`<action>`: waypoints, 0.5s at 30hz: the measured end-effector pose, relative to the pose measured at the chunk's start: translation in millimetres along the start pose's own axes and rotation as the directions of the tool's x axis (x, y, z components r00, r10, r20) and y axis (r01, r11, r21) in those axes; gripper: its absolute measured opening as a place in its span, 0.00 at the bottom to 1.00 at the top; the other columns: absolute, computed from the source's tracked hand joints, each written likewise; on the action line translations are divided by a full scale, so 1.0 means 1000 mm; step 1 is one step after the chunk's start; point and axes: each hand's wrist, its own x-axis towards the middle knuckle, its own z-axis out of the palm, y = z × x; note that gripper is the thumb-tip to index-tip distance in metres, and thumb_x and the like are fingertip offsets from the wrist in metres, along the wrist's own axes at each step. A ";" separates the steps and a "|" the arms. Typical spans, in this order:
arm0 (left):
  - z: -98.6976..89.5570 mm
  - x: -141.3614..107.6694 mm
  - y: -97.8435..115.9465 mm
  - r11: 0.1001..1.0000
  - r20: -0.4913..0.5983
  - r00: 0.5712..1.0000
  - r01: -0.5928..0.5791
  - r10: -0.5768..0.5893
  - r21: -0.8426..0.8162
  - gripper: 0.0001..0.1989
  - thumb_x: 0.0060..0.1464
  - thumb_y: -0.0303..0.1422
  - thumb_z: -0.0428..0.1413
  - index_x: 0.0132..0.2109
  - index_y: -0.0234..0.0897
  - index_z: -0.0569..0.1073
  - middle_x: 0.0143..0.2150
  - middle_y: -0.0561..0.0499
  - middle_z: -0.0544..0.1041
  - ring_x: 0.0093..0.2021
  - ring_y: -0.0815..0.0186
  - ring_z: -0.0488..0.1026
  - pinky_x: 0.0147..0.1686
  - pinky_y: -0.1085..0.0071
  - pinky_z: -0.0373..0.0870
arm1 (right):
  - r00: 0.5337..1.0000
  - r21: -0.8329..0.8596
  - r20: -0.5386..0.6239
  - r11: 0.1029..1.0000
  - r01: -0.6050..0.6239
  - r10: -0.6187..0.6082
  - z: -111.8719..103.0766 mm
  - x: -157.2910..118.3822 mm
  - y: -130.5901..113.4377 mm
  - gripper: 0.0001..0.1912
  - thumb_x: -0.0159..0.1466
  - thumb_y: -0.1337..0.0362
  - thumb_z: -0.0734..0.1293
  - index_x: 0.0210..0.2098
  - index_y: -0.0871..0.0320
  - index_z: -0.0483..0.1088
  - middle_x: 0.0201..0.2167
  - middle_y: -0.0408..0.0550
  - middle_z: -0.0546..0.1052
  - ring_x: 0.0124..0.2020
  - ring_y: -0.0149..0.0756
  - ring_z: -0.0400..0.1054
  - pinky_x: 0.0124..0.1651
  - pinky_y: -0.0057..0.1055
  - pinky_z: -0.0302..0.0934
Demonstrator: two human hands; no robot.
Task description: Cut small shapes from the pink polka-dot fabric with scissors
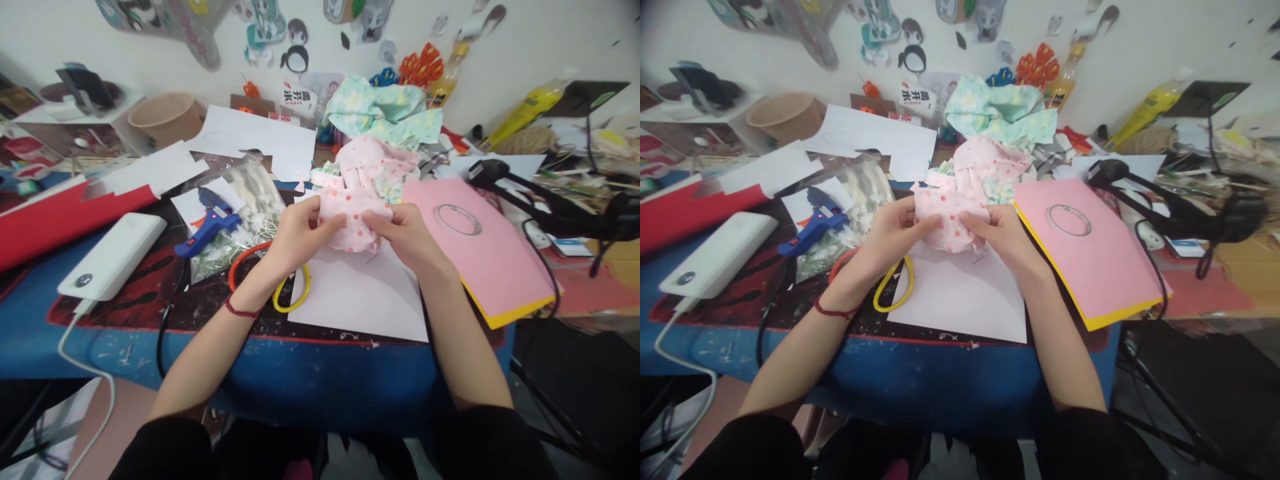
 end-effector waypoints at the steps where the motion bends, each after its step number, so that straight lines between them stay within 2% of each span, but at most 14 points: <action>1: -0.001 0.000 0.000 1.000 -0.019 1.000 0.003 -0.003 -0.001 0.12 0.59 0.38 0.60 0.31 0.38 0.70 0.25 0.54 0.69 0.27 0.70 0.64 0.26 0.72 0.61 | 1.000 0.006 0.000 1.000 0.006 -0.006 -0.001 0.000 0.001 0.23 0.60 0.47 0.74 0.19 0.57 0.72 0.14 0.41 0.71 0.18 0.28 0.63 0.23 0.28 0.55; 3: -0.002 0.002 0.001 1.000 -0.063 0.998 0.016 -0.016 0.002 0.20 0.64 0.38 0.55 0.24 0.39 0.62 0.22 0.56 0.61 0.24 0.71 0.58 0.24 0.71 0.55 | 1.000 0.017 -0.006 1.000 0.019 -0.019 -0.001 0.001 0.003 0.24 0.61 0.47 0.73 0.19 0.57 0.72 0.14 0.41 0.71 0.18 0.28 0.63 0.24 0.27 0.55; 5: -0.003 0.002 0.004 0.999 -0.103 0.994 0.035 -0.035 0.001 0.24 0.67 0.39 0.50 0.22 0.39 0.58 0.21 0.56 0.58 0.24 0.71 0.57 0.25 0.71 0.55 | 1.000 0.020 -0.019 0.999 0.025 -0.025 -0.002 0.001 0.004 0.24 0.61 0.46 0.73 0.18 0.57 0.72 0.14 0.41 0.71 0.18 0.28 0.64 0.25 0.28 0.56; 7: -0.003 0.002 0.006 0.999 -0.097 0.995 0.033 -0.035 -0.025 0.23 0.67 0.42 0.49 0.24 0.38 0.60 0.22 0.55 0.61 0.25 0.71 0.61 0.26 0.72 0.60 | 0.999 0.018 -0.034 1.000 0.023 -0.022 -0.002 0.002 0.004 0.25 0.61 0.46 0.73 0.18 0.57 0.71 0.14 0.41 0.71 0.18 0.29 0.64 0.25 0.28 0.56; 9: -0.003 0.000 0.007 0.998 -0.028 0.999 0.025 -0.027 -0.065 0.19 0.62 0.45 0.57 0.28 0.37 0.66 0.25 0.54 0.67 0.28 0.70 0.66 0.28 0.72 0.65 | 0.999 0.016 -0.046 1.000 0.024 -0.023 -0.002 0.002 0.004 0.26 0.61 0.46 0.73 0.17 0.57 0.71 0.13 0.41 0.71 0.18 0.29 0.64 0.25 0.28 0.56; 12: -0.005 -0.001 0.005 0.993 0.074 0.997 0.042 -0.034 -0.108 0.14 0.53 0.40 0.65 0.34 0.36 0.72 0.28 0.52 0.74 0.30 0.68 0.72 0.31 0.72 0.70 | 0.998 0.039 -0.045 0.999 0.036 -0.034 -0.003 0.001 0.003 0.25 0.61 0.47 0.73 0.16 0.57 0.71 0.14 0.42 0.71 0.19 0.29 0.65 0.25 0.28 0.56; 15: -0.009 0.000 0.003 0.981 0.027 0.997 0.073 -0.069 -0.179 0.09 0.59 0.36 0.60 0.34 0.35 0.73 0.27 0.51 0.76 0.28 0.69 0.74 0.30 0.72 0.71 | 0.999 0.074 -0.032 0.996 0.044 -0.042 -0.003 0.001 0.001 0.23 0.62 0.48 0.73 0.19 0.57 0.74 0.15 0.43 0.73 0.19 0.29 0.66 0.26 0.28 0.57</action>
